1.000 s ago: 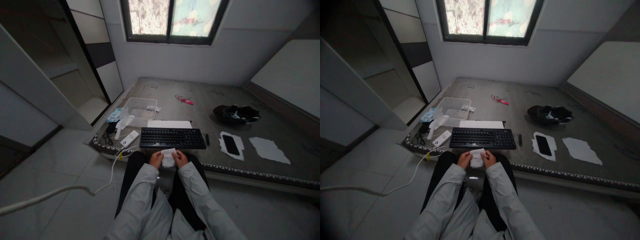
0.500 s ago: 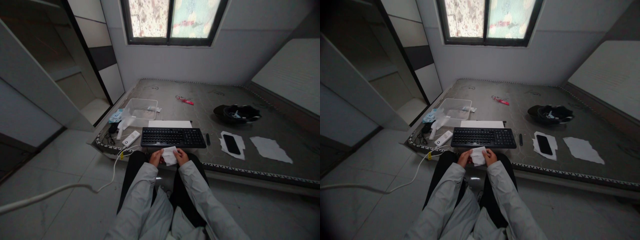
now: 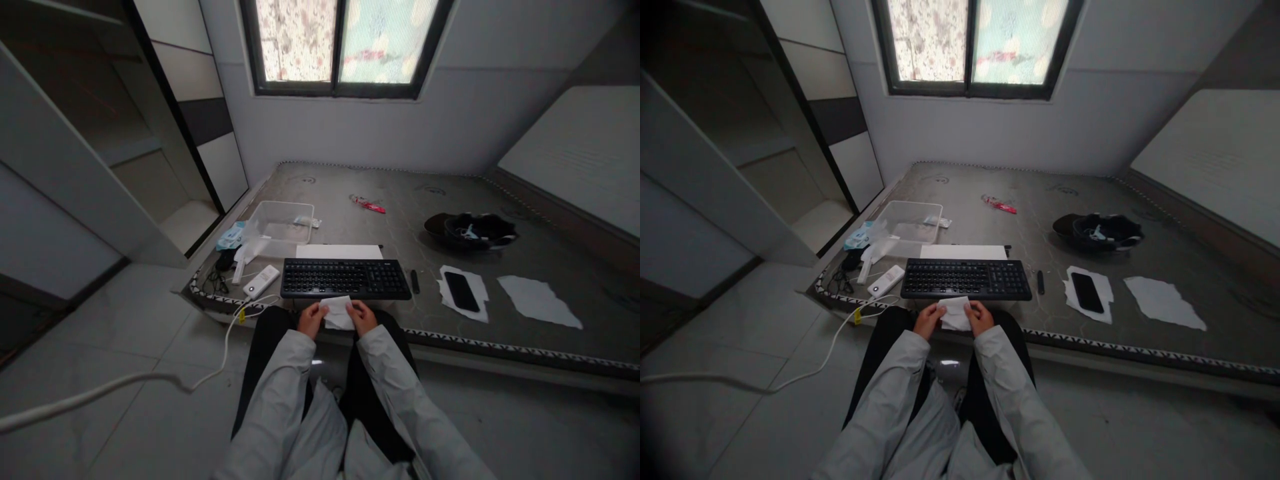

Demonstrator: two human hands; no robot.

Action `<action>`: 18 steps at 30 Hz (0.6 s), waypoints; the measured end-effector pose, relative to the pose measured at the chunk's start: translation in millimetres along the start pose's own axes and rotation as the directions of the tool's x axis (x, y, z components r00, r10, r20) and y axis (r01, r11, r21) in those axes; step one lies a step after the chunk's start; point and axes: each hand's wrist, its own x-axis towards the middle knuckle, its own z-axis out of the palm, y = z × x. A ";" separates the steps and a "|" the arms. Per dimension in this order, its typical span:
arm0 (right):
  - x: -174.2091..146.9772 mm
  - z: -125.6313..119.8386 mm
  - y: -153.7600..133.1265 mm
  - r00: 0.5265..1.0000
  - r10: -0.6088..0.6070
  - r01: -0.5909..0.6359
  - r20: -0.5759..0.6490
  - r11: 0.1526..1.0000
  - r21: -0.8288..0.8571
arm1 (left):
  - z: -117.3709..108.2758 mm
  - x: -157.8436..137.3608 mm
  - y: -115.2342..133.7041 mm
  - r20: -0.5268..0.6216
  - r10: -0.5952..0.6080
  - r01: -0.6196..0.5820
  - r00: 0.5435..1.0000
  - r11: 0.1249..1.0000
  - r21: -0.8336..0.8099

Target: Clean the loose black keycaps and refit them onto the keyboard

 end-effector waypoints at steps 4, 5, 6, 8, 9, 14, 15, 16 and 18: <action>-7.7 -0.8 -10.4 0.991 -0.127 0.114 -0.048 0.967 -0.227 | -6.2 7.1 -9.7 -0.031 0.040 -0.039 0.999 0.999 0.024; -8.9 -3.5 -14.0 0.984 -0.166 0.141 -0.071 0.952 -0.272 | -7.8 8.5 -11.2 -0.045 0.043 -0.042 0.998 0.999 0.033; -9.2 -7.8 -17.9 0.975 -0.199 0.161 -0.099 0.938 -0.307 | -9.3 9.7 -12.0 -0.061 0.041 -0.039 0.997 0.998 0.044; -5.9 -22.7 -26.1 0.955 -0.248 0.176 -0.166 0.917 -0.358 | -11.8 11.1 -12.2 -0.081 0.032 -0.028 0.996 0.998 0.057; -1.9 -33.2 -30.3 0.941 -0.264 0.170 -0.211 0.909 -0.381 | -12.8 11.3 -11.7 -0.080 0.029 -0.025 0.996 0.998 0.055; 43.8 -104.2 -47.9 0.842 -0.312 0.129 -0.441 0.909 -0.396 | -14.8 10.8 -6.6 -0.064 -0.009 0.011 0.998 0.999 0.033; 57.1 -118.2 -50.3 0.820 -0.313 0.114 -0.479 0.910 -0.399 | -14.5 10.9 -5.4 -0.062 -0.017 0.020 0.998 0.999 0.046; 71.2 -131.0 -52.0 0.798 -0.318 0.094 -0.513 0.905 -0.414 | -13.8 11.2 -4.4 -0.052 -0.023 0.027 0.998 0.998 0.062; 100.7 -152.4 -53.4 0.788 -0.329 0.059 -0.520 0.882 -0.468 | -11.5 12.2 -3.1 -0.014 -0.034 0.035 0.999 0.997 0.073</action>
